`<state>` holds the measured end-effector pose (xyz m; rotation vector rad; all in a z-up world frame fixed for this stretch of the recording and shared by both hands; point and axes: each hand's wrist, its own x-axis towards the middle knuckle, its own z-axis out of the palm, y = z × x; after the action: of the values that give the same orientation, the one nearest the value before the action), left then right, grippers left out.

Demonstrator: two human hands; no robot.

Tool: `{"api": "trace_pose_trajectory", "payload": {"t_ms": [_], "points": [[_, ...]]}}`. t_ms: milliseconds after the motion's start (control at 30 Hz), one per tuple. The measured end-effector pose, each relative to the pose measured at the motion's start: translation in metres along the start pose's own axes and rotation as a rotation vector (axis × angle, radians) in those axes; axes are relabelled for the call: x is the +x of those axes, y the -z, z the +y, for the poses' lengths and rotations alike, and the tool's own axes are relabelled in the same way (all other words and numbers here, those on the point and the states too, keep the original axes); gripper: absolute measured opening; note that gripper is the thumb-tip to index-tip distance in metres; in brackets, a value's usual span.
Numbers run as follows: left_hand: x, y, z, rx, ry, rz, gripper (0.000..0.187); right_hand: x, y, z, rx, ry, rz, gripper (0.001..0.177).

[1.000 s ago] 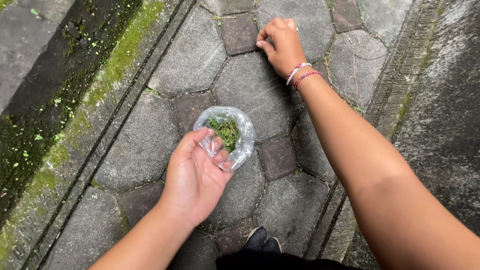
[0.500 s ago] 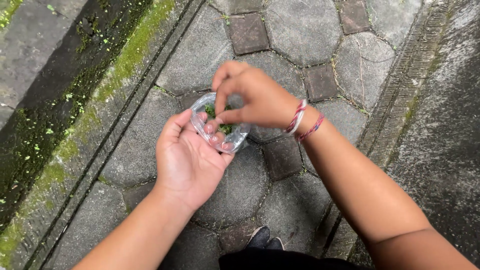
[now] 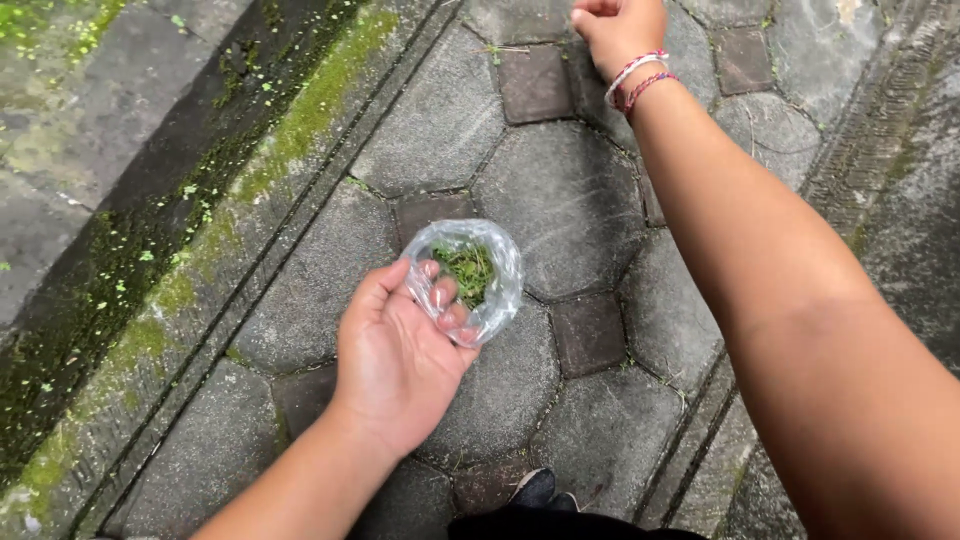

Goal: Picking small weeds and moss from the cracks between paving stones and collecting them in a plastic bag.

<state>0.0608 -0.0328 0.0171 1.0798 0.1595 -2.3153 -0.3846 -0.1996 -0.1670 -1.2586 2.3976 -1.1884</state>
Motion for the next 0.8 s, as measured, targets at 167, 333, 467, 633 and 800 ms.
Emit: {"api": "trace_pose_trajectory", "payload": {"t_ms": [167,333,467,633,800], "points": [[-0.004,0.012,-0.001,0.013,0.035,0.090,0.017,0.014,-0.005,0.035,-0.356,0.185,0.084,0.019],[-0.006,0.016,-0.001,0.029,0.045,0.122,0.019,0.011,-0.011,0.024,-0.322,0.126,0.054,0.017],[-0.007,0.015,-0.001,0.054,0.041,0.136,0.019,0.009,-0.011,0.007,-0.367,0.097,0.034,0.022],[-0.002,0.019,-0.003,0.036,0.035,0.139,0.019,-0.013,-0.002,-0.034,-0.323,-0.030,0.028,0.013],[-0.006,0.015,-0.002,0.042,0.040,0.151,0.019,0.000,-0.013,0.002,-0.354,0.027,-0.024,0.023]]}}
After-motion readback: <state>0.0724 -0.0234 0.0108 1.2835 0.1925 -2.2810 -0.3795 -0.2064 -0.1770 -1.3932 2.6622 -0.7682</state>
